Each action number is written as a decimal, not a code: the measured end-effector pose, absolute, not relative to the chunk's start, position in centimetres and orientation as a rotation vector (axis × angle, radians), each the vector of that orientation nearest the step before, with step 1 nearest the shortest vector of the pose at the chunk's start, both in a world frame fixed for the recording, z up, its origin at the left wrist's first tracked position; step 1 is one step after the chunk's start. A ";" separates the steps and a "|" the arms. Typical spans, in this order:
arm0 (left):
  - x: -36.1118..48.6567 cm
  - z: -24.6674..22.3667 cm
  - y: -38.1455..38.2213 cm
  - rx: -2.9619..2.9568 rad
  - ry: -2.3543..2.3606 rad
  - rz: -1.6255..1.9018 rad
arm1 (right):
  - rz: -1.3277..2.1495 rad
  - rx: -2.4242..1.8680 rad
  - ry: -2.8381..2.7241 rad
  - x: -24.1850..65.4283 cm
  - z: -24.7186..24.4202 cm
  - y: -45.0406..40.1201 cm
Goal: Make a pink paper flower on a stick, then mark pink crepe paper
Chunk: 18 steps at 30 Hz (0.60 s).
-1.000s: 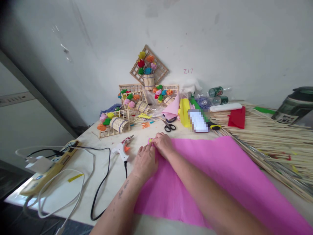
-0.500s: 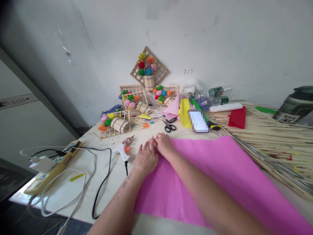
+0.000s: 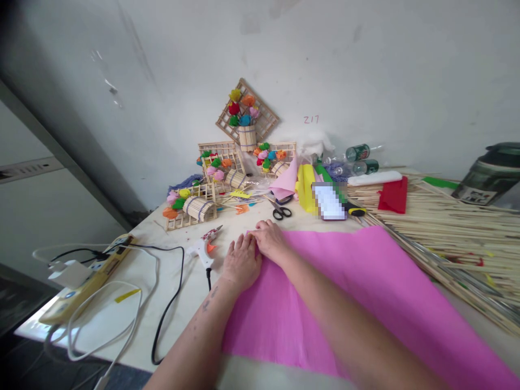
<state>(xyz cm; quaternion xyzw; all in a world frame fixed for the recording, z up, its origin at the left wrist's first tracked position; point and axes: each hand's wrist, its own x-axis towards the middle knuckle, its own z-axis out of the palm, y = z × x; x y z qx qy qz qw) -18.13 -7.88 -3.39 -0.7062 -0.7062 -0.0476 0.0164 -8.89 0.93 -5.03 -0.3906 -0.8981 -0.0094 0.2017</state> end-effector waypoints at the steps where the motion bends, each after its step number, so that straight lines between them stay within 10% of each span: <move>1: -18.2 -3.4 -7.9 -2.192 -2.189 -0.162 | -0.028 -1.097 -2.518 -8.9 -5.0 0.9; 18: -19.1 -4.2 -7.8 -2.184 -2.155 -0.288 | -0.014 -1.102 -2.544 -9.0 -4.8 0.6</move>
